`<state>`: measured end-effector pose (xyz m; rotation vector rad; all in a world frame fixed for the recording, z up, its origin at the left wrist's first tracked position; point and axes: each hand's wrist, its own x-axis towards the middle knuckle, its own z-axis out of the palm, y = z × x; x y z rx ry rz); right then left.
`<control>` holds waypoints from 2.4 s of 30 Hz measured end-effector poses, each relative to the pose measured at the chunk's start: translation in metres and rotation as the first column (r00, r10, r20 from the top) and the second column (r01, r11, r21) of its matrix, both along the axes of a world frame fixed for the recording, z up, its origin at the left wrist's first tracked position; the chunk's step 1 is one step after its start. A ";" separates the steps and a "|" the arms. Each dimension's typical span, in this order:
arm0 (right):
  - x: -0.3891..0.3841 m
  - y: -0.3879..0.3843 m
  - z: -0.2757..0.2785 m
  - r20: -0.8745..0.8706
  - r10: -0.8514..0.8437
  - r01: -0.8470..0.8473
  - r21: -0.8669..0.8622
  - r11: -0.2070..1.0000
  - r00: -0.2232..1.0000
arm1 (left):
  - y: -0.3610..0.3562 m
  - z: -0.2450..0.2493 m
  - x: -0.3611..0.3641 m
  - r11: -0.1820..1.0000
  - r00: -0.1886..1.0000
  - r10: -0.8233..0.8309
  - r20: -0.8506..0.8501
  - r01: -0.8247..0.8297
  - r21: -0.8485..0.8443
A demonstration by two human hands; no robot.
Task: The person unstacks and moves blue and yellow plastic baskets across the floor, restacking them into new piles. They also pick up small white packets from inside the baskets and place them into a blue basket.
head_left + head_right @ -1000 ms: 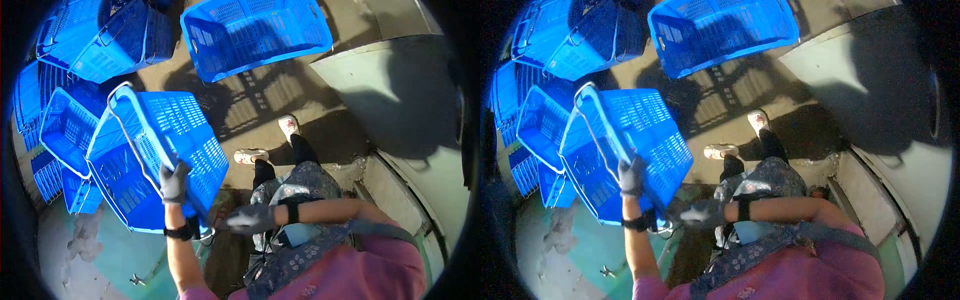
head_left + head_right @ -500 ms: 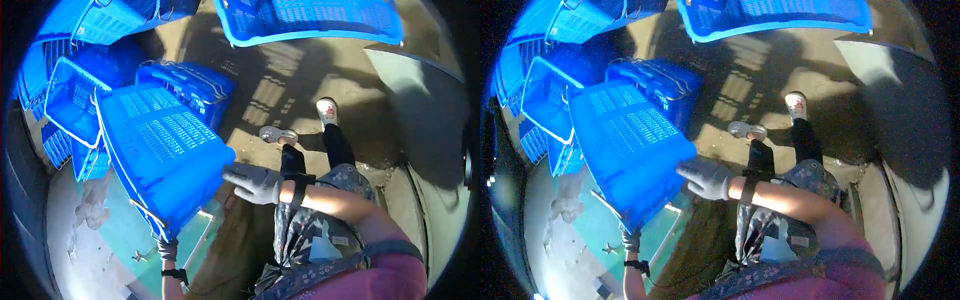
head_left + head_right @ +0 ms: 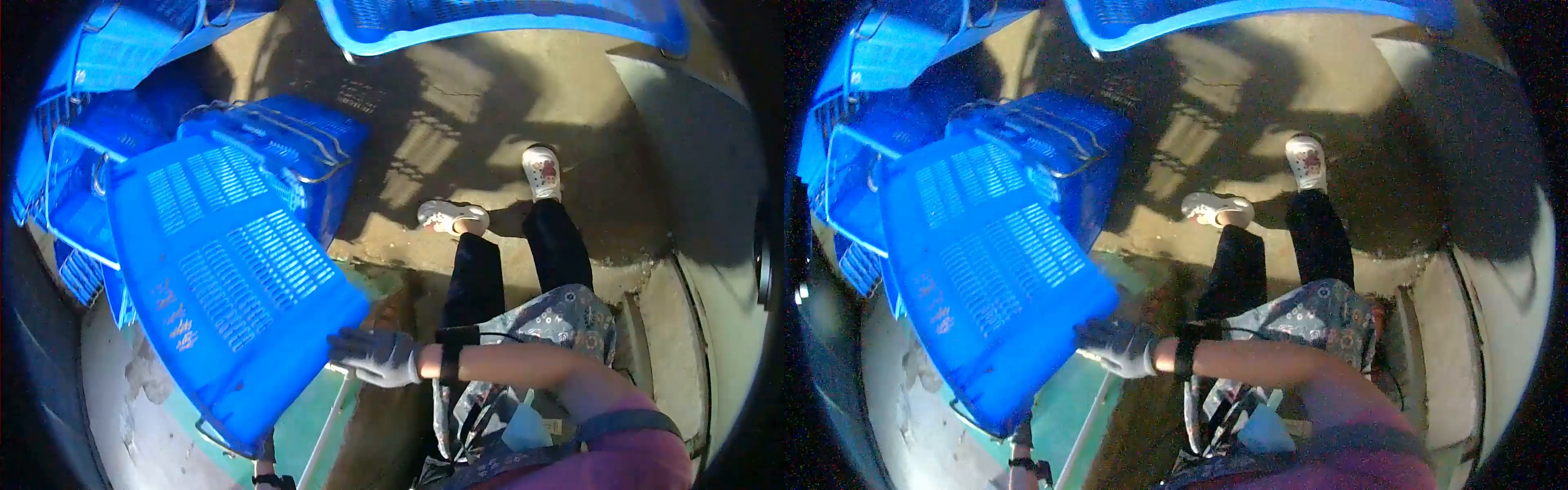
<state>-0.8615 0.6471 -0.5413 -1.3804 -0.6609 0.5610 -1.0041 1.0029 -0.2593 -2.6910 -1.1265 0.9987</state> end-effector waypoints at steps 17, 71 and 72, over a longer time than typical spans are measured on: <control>-0.026 -0.011 -0.044 -0.206 0.188 -0.176 0.075 0.981 0.960 | -0.034 -0.015 0.013 0.996 0.996 0.076 0.042 -0.078 0.043; 0.066 -0.030 0.185 -0.873 -0.356 0.336 -0.243 0.910 0.332 | -0.271 0.007 0.101 0.920 0.527 -0.229 0.818 0.391 0.005; 0.082 -0.035 0.200 -0.758 -0.495 0.089 -0.509 0.856 0.425 | -0.243 0.019 0.091 0.953 0.471 -0.271 0.840 0.256 0.164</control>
